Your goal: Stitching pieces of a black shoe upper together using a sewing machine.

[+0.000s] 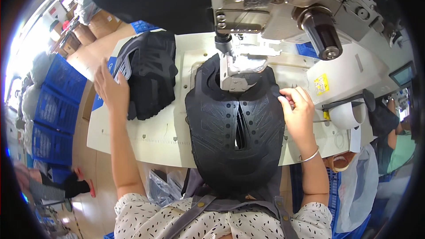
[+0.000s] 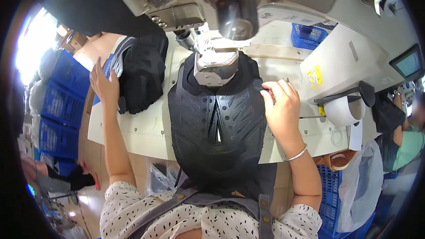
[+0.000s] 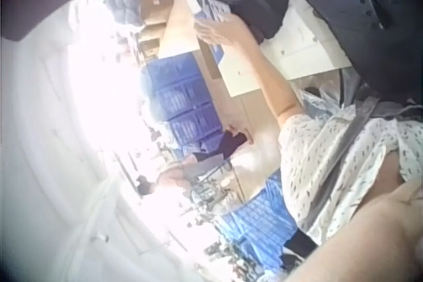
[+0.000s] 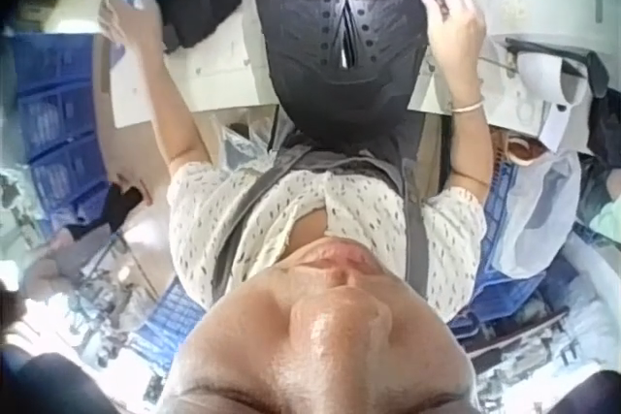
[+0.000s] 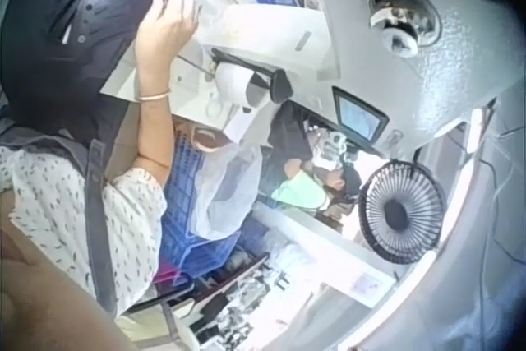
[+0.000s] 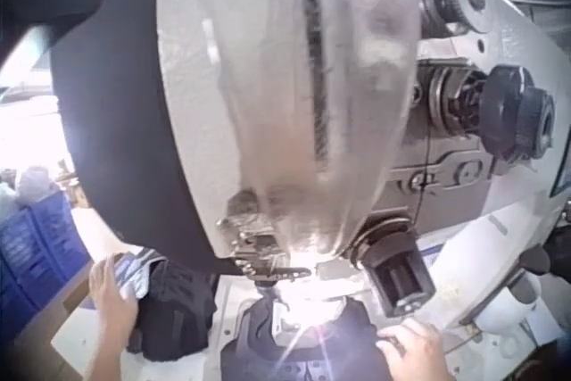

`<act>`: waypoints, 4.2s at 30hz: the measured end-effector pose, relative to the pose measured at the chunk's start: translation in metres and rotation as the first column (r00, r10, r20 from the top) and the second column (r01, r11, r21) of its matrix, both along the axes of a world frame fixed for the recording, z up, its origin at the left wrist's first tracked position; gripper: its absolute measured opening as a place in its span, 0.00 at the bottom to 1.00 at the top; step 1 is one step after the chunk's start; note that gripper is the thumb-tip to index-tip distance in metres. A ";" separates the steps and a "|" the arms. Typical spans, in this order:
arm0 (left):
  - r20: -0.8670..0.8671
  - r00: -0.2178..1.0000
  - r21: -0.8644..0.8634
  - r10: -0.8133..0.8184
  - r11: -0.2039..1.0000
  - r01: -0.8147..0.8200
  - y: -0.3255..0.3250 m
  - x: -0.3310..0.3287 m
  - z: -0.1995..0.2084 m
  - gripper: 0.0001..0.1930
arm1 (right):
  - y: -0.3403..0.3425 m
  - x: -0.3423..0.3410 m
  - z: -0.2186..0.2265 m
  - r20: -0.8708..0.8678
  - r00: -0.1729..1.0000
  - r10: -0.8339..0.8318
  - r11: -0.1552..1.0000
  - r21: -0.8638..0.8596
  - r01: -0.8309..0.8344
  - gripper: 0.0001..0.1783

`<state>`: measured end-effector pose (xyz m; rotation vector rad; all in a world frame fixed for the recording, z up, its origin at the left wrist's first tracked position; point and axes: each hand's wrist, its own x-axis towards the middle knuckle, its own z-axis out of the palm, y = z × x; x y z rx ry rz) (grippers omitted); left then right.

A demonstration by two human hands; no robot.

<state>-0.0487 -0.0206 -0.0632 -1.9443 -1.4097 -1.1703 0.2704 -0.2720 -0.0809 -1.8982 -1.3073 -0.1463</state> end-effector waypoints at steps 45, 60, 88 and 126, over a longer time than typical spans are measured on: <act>0.926 0.033 0.159 0.376 -0.467 0.870 -0.162 0.076 0.037 0.19 | -0.018 -0.055 0.053 -0.894 0.052 0.446 0.890 0.437 -0.127 0.14; 0.992 -0.057 0.090 0.108 -0.323 0.942 -0.142 0.108 0.057 0.22 | -0.010 -0.038 0.051 -0.846 0.056 0.530 0.846 0.524 -0.096 0.16; 0.955 0.223 -0.242 -0.195 -0.080 0.967 -0.134 0.116 0.031 0.14 | -0.010 -0.035 0.042 -0.777 0.354 0.521 0.853 0.487 -0.187 0.11; 0.992 -0.002 -0.037 -0.129 -0.299 0.954 -0.164 0.120 0.020 0.11 | 0.006 -0.070 0.045 -0.870 0.197 0.453 0.839 0.341 -0.424 0.09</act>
